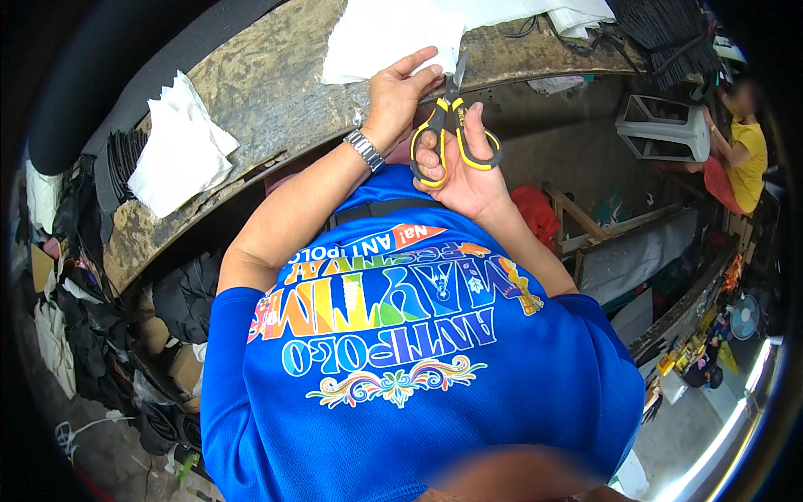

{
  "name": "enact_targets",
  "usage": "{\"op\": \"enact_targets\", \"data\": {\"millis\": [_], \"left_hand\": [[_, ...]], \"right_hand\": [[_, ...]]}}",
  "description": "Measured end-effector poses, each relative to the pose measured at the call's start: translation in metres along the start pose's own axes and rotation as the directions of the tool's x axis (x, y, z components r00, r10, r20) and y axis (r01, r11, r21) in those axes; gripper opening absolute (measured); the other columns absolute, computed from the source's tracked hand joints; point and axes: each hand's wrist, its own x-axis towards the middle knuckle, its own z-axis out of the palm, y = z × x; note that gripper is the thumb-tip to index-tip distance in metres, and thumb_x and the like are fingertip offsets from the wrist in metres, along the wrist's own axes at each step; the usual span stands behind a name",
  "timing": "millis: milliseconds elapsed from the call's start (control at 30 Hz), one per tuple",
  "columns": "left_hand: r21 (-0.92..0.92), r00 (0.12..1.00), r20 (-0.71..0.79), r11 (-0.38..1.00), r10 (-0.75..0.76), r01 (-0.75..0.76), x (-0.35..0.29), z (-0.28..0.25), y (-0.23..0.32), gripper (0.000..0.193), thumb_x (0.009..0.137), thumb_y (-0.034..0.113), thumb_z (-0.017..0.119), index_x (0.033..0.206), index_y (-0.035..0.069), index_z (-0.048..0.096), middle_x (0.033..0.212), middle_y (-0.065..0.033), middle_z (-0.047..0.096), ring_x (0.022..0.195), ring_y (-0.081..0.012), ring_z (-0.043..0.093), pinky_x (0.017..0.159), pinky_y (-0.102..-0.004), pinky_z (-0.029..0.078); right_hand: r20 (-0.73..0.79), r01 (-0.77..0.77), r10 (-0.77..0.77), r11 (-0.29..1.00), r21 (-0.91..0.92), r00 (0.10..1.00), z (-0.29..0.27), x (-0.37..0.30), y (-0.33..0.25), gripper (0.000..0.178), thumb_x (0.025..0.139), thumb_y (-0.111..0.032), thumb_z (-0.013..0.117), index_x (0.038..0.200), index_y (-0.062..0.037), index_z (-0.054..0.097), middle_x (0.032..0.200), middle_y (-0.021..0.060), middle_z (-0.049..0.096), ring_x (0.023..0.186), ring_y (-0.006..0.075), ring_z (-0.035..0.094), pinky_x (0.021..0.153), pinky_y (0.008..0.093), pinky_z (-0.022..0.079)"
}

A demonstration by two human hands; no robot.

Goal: The person uses yellow-handled scissors to cut white fabric pieces on a worktable. They repeatedly trim and separate sections, stacking the cut pieces to the side. The camera is head-mounted and shows the hands and work surface throughout.

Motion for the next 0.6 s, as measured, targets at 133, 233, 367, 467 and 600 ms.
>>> {"op": "enact_targets", "data": {"millis": [133, 233, 367, 467, 600], "left_hand": [[0.012, 1.000, 0.004, 1.000, 0.008, -0.008, 0.000, 0.000, -0.001, 0.035, 0.090, 0.001, 0.064, 0.125, -0.002, 0.060, 0.119, -0.0125, 0.064, 0.097, -0.0181, 0.066, 0.088, -0.0279, 0.056], [0.029, 1.000, 0.015, 0.999, 0.013, -0.014, 0.001, -0.001, -0.002, 0.036, 0.090, 0.000, 0.065, 0.125, -0.002, 0.060, 0.120, -0.0124, 0.064, 0.097, -0.0178, 0.066, 0.088, -0.0278, 0.056], [0.042, 1.000, 0.024, 0.999, 0.009, -0.010, 0.001, -0.003, -0.003, 0.038, 0.089, -0.001, 0.065, 0.127, -0.002, 0.059, 0.120, -0.0123, 0.064, 0.095, -0.0173, 0.066, 0.088, -0.0277, 0.056], [-0.059, 0.998, 0.058, 0.998, 0.019, -0.015, 0.004, -0.005, -0.003, 0.044, 0.086, -0.003, 0.067, 0.129, -0.001, 0.057, 0.101, -0.0131, 0.069, 0.084, -0.0162, 0.069, 0.079, -0.0252, 0.058], [-0.153, 0.997, 0.037, 0.986, 0.069, -0.062, 0.009, -0.009, -0.001, 0.056, 0.086, -0.004, 0.066, 0.139, -0.002, 0.045, 0.116, -0.0161, 0.062, 0.092, -0.0184, 0.067, 0.082, -0.0286, 0.060]], "right_hand": [[-0.003, -0.005, 0.005, 1.000, -0.031, 1.000, 0.001, -0.003, 0.001, 0.071, 0.087, -0.076, 0.039, 0.088, -0.0067, 0.057, 0.070, 0.0019, 0.052, 0.058, 0.0096, 0.044, 0.054, 0.0243, 0.035], [0.023, -0.005, 0.005, 1.000, 0.003, 1.000, -0.001, -0.002, 0.002, 0.068, 0.088, -0.074, 0.039, 0.088, -0.0077, 0.057, 0.068, 0.0002, 0.050, 0.057, 0.0079, 0.043, 0.053, 0.0239, 0.034], [0.054, -0.017, 0.016, 1.000, 0.017, 0.998, -0.001, -0.002, 0.001, 0.066, 0.089, -0.072, 0.042, 0.086, -0.0074, 0.058, 0.068, 0.0014, 0.052, 0.056, 0.0089, 0.046, 0.053, 0.0235, 0.036], [0.028, -0.024, 0.024, 0.999, -0.025, 0.999, 0.004, -0.005, 0.000, 0.065, 0.090, -0.070, 0.044, 0.086, -0.0062, 0.059, 0.068, 0.0056, 0.056, 0.056, 0.0118, 0.050, 0.053, 0.0236, 0.038], [-0.028, -0.035, 0.032, 0.990, -0.134, 0.999, 0.013, -0.014, 0.000, 0.066, 0.093, -0.067, 0.041, 0.092, -0.0039, 0.059, 0.070, 0.0074, 0.055, 0.058, 0.0133, 0.050, 0.054, 0.0237, 0.040]]}}
